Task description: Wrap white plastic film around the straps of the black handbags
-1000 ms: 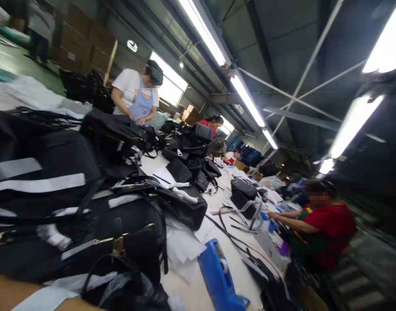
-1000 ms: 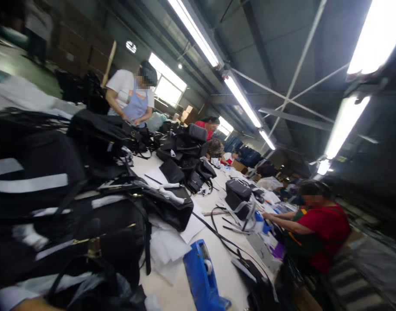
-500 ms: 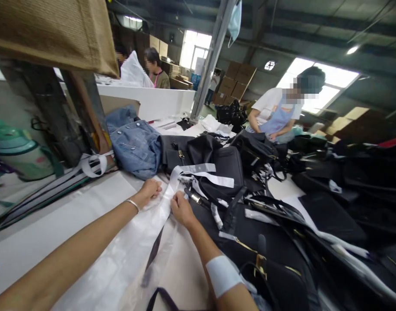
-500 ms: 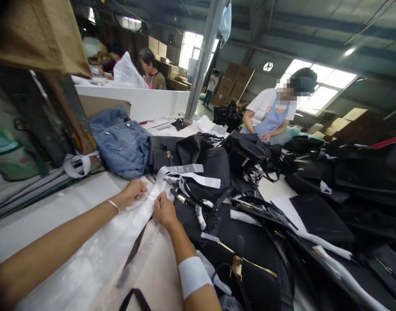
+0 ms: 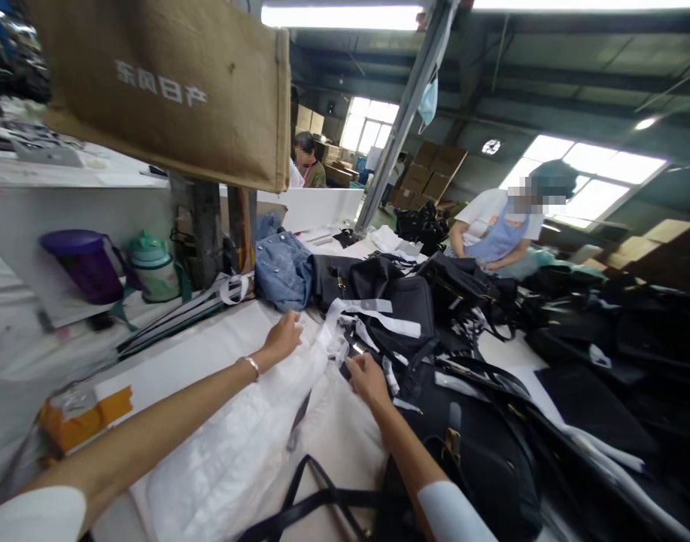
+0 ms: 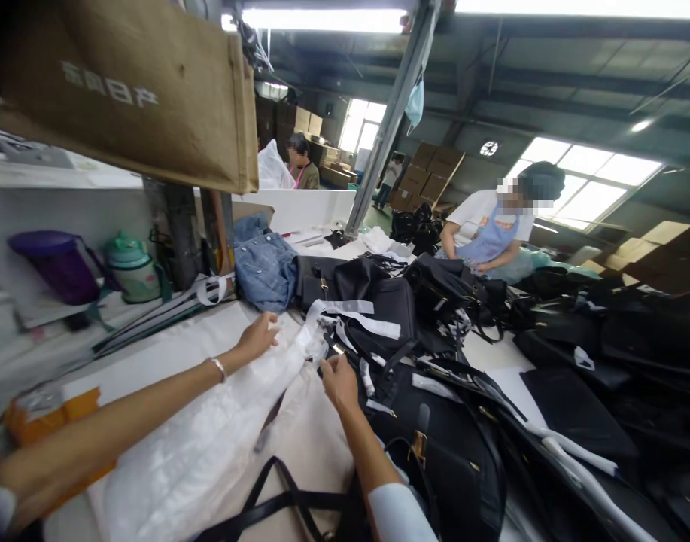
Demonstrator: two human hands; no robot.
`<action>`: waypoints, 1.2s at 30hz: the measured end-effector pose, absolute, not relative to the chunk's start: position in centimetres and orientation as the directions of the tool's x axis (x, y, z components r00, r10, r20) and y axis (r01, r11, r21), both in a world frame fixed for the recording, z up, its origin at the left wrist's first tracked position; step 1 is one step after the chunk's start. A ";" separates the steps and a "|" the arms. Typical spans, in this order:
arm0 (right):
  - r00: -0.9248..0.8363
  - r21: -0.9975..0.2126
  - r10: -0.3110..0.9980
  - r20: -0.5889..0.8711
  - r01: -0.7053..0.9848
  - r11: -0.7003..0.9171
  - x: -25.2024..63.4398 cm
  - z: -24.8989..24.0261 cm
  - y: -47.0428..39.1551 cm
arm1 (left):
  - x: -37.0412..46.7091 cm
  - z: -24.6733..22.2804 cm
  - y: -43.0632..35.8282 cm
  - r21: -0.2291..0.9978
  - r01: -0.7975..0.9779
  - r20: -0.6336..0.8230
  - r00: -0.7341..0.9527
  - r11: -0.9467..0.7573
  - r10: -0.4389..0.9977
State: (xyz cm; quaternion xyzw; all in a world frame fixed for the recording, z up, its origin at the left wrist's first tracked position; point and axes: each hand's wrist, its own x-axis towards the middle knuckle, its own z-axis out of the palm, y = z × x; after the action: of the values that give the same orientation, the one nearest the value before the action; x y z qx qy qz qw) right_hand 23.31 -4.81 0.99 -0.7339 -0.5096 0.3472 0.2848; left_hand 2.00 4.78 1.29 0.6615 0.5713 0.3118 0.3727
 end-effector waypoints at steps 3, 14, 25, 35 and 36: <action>0.220 -0.696 0.939 -0.264 0.630 -0.344 21.7 1.0 -8.0 | 0.4 1.9 -0.4 0.785 0.534 0.166 0.305 -0.313 0.938; 0.120 -0.747 0.857 -0.500 0.441 -0.498 15.8 1.0 -12.5 | -1.1 -1.9 -5.0 0.353 0.690 0.182 0.611 -0.632 0.770; -0.058 -0.762 0.761 -0.646 -0.022 -0.648 11.2 2.5 -16.5 | -1.5 -2.2 -5.2 0.317 0.703 0.162 0.621 -0.636 0.767; -0.159 -0.649 0.641 -0.751 -0.005 -0.761 8.5 2.8 -20.9 | -1.2 -2.1 -5.3 0.429 0.681 0.147 0.596 -0.594 0.790; -0.161 -0.645 0.637 -0.754 -0.005 -0.764 8.7 2.9 -21.2 | -1.2 -1.8 -5.4 0.453 0.671 0.150 0.591 -0.587 0.793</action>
State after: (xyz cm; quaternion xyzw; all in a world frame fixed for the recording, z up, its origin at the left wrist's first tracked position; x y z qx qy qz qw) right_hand 8.70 -21.16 2.88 -0.6078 -0.2601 0.7160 0.2241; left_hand -1.22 -5.40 -1.81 0.8741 0.4187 0.1709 0.1771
